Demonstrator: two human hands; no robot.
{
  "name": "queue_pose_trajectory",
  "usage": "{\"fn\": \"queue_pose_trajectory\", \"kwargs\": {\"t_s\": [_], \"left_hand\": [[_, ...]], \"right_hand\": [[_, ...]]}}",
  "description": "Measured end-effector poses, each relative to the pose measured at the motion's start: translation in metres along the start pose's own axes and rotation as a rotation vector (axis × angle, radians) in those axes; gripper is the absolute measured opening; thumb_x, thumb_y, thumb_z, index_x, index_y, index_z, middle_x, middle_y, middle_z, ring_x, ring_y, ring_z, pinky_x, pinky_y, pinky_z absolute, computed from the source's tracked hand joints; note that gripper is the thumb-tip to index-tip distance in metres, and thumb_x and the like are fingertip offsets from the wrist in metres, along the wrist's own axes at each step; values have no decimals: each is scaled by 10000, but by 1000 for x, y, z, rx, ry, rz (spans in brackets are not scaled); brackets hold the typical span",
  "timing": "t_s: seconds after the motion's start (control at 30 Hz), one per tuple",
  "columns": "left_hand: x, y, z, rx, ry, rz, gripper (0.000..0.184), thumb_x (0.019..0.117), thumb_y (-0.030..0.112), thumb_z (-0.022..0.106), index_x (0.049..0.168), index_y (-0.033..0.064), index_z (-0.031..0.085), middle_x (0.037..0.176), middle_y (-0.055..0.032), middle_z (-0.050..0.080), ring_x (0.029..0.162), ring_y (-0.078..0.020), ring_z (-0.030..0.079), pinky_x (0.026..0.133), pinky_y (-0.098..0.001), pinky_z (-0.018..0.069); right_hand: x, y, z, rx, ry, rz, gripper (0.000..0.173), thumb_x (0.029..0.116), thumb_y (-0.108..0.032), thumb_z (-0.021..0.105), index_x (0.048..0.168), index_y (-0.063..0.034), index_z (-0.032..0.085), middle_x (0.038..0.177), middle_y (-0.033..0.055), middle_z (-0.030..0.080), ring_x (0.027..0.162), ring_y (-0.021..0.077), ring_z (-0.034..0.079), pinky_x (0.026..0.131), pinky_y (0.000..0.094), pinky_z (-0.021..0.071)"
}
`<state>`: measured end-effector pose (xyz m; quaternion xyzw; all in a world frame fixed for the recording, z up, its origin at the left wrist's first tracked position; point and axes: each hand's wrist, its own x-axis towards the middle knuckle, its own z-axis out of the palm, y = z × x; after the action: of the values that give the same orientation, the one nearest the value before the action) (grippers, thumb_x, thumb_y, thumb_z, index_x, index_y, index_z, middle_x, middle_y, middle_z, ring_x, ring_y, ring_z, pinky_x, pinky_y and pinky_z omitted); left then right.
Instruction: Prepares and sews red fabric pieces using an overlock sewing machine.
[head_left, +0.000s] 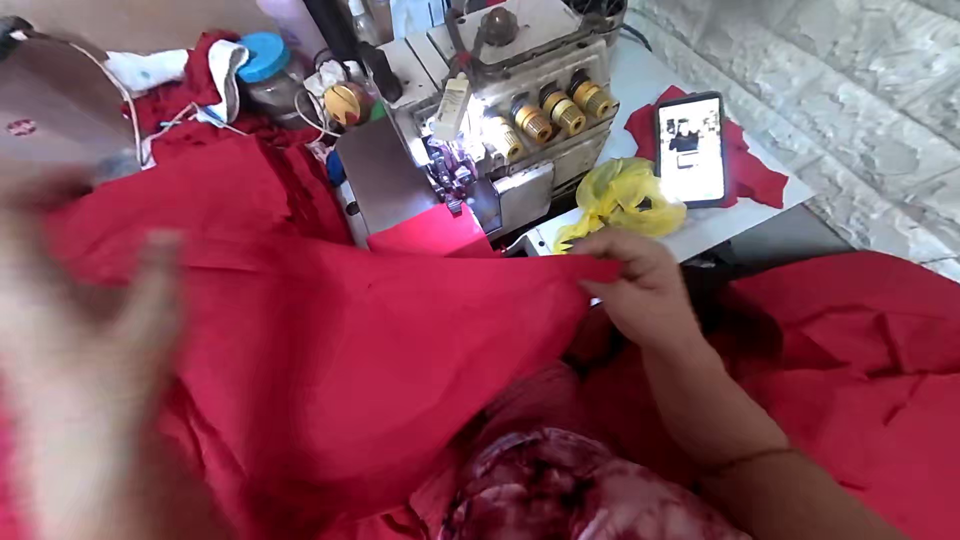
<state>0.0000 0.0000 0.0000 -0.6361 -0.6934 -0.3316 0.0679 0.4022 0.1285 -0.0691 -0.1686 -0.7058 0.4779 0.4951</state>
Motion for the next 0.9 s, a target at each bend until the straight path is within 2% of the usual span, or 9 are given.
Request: {"fn": "queue_pose_trajectory", "kwargs": {"t_s": [0.1,0.17,0.23,0.3,0.37,0.43,0.57,0.8,0.9], "left_hand": [[4,115,74,-351,-310,208,832,899,551,686,1491,9,464,1490,-164,518,1378,-231,488,1125,-445,410],[2,148,106,-430,-432,272,828,817,545,761,1427,25,553,1341,-129,646,1279,-249,582,1082,-481,454],[6,160,116,-459,-468,249,496,851,420,778,1201,89,662,998,14,709,924,-63,665,835,-273,564],[14,169,108,-446,-468,177,214,893,210,729,1014,41,682,781,6,656,645,-16,570,597,-187,478],[20,172,96,-385,-431,152,113,921,83,668,938,-26,689,773,-59,657,642,-52,560,612,-229,463],[21,159,95,-330,-359,213,154,937,102,589,935,-1,704,852,-42,667,762,-32,591,727,-205,489],[12,127,107,-313,-273,262,178,987,150,594,954,35,726,896,-34,671,863,-47,599,792,-186,463],[13,123,125,-299,-226,285,168,976,139,621,992,38,754,897,-87,699,851,-107,632,789,-231,477],[26,122,132,-252,-140,305,181,994,164,623,1014,46,758,888,-119,708,840,-169,644,771,-307,476]], "right_hand": [[5,8,22,-3,-74,55,128,971,-50,580,990,-44,706,810,-95,680,700,-82,586,641,118,514],[8,8,29,-13,-108,54,152,976,-61,571,965,-4,712,779,-67,673,675,-73,579,618,118,503],[8,6,31,-17,-92,21,161,995,-77,562,1000,14,696,820,-41,685,711,-51,614,649,137,537],[5,6,32,-17,-47,28,196,1011,-116,548,1156,4,602,801,-56,649,679,-44,592,634,143,528],[-5,9,37,-1,-58,92,412,1000,-136,582,1369,5,468,764,-64,641,644,-39,574,618,153,513],[-24,17,44,43,-153,190,467,1008,-100,579,1435,25,440,797,-18,668,693,-19,605,672,175,534],[-74,40,57,113,-302,327,225,1018,-65,534,1135,102,630,886,78,684,765,19,628,724,190,540],[-90,48,52,169,-139,449,131,931,-22,626,1013,72,665,1022,71,686,916,23,657,826,200,568],[-73,44,47,157,-68,572,75,976,-18,569,1033,13,608,903,-4,713,779,12,687,721,198,589]]}}
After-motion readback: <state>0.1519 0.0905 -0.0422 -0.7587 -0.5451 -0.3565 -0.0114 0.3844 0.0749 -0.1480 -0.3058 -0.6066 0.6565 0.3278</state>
